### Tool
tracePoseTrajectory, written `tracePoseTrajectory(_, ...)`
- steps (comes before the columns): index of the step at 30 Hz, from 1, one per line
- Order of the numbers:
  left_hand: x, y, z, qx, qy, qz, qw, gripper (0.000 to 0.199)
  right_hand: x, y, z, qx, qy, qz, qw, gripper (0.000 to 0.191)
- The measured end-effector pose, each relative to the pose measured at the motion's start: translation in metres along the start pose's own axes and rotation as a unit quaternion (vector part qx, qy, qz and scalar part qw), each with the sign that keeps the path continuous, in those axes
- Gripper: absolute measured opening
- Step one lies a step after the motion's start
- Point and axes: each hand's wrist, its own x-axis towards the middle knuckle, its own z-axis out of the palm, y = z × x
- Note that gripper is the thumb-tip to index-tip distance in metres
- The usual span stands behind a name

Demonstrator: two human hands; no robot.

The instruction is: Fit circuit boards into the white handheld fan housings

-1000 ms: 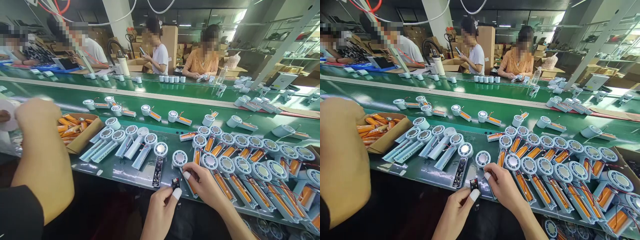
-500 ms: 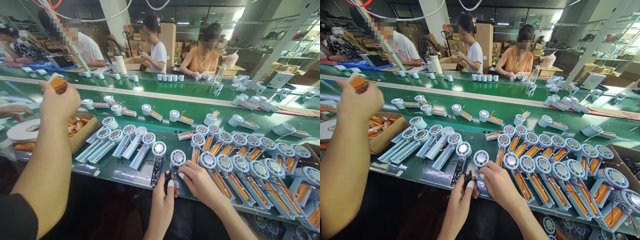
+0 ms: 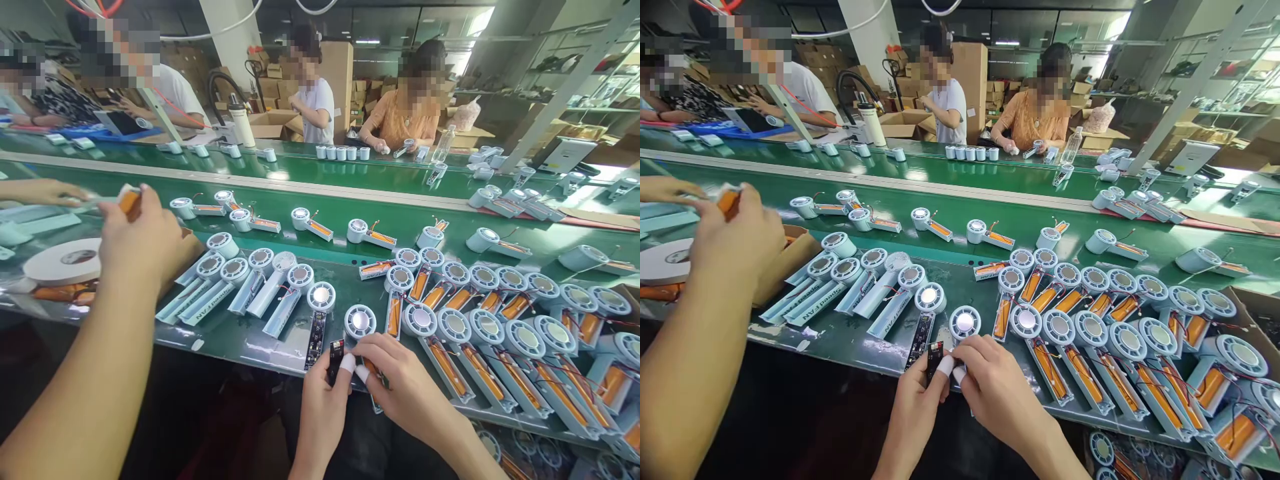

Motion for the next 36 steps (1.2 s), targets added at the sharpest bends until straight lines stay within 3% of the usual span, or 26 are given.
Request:
tracePoseTrajectory(4,-0.002,-0.001,0.001,-0.037,0.005,-0.025,0.999,0.034,-0.003,0.005,0.011,0.017,0.016,-0.010,1.000,0.035)
tracePoseTrajectory(11,-0.006,0.002,0.003,0.010,0.030,-0.015,0.999,0.034,-0.003,0.011,0.018,0.063,0.077,0.008,0.995,0.026)
tracePoseTrajectory(18,-0.007,-0.014,-0.013,0.147,-0.011,0.046,0.988,0.035,-0.001,0.007,0.019,-0.002,0.074,0.017,0.997,0.021)
tracePoseTrajectory(26,-0.008,-0.010,-0.013,0.224,0.014,0.109,0.968,0.028,0.003,0.000,0.016,-0.165,0.047,-0.047,0.984,0.020)
tracePoseTrajectory(31,-0.008,-0.016,-0.014,0.262,0.023,0.192,0.945,0.026,0.005,-0.005,0.016,-0.254,0.022,-0.052,0.966,0.025)
tracePoseTrajectory(36,-0.006,-0.020,-0.020,0.304,0.006,0.211,0.929,0.030,0.009,-0.006,0.013,-0.198,0.015,-0.054,0.979,0.022)
